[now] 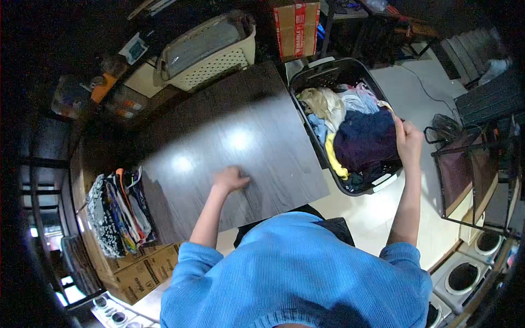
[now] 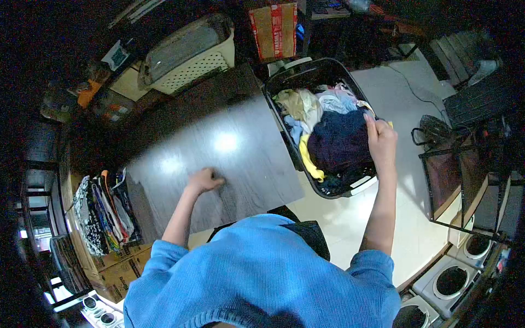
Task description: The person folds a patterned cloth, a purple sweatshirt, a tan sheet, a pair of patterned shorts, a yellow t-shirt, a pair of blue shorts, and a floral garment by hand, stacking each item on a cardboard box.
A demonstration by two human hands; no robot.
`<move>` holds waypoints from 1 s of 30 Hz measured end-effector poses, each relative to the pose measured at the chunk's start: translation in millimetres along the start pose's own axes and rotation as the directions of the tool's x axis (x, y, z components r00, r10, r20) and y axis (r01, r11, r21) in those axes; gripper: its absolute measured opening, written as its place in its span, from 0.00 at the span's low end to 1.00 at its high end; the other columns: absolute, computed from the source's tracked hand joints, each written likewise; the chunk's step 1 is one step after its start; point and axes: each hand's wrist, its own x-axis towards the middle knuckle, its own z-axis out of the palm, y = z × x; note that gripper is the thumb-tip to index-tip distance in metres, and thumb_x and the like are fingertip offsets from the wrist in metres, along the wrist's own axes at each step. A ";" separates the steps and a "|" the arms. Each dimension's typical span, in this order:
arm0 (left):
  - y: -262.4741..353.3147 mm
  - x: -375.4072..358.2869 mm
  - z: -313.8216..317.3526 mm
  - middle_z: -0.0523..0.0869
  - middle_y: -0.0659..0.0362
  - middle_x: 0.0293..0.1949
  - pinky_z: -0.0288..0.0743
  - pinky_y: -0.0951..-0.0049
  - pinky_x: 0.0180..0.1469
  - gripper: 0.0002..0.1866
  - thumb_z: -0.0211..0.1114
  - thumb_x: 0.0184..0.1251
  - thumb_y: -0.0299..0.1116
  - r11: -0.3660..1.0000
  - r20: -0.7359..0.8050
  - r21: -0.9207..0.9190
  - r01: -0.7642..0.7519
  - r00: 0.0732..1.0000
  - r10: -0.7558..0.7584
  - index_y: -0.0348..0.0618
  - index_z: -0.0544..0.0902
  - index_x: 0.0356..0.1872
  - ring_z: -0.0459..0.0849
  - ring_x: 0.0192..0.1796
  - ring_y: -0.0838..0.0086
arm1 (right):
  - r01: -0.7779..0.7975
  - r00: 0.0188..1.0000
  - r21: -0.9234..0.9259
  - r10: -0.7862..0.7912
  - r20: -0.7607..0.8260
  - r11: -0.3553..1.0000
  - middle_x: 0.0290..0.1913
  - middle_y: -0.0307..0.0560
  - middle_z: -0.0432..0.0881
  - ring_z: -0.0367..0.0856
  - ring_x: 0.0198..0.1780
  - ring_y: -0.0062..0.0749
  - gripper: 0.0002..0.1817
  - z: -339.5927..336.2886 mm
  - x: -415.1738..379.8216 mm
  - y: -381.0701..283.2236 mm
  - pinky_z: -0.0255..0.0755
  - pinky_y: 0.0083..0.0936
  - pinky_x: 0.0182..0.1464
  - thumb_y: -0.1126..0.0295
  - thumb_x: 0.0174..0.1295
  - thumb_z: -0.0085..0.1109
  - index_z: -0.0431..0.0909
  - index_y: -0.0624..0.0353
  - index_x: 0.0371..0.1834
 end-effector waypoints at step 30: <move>-65.3 -6.3 32.7 0.87 0.39 0.37 0.80 0.60 0.46 0.27 0.74 0.53 0.44 0.925 -0.457 -0.354 -0.136 0.888 -0.044 0.30 0.83 0.47 0.88 0.43 0.52 | -0.109 0.873 -0.028 0.110 0.475 0.994 0.44 0.59 0.85 0.84 0.47 0.41 0.27 55.8 9.9 25.7 0.75 0.31 0.50 0.52 0.54 0.70 0.81 0.64 0.47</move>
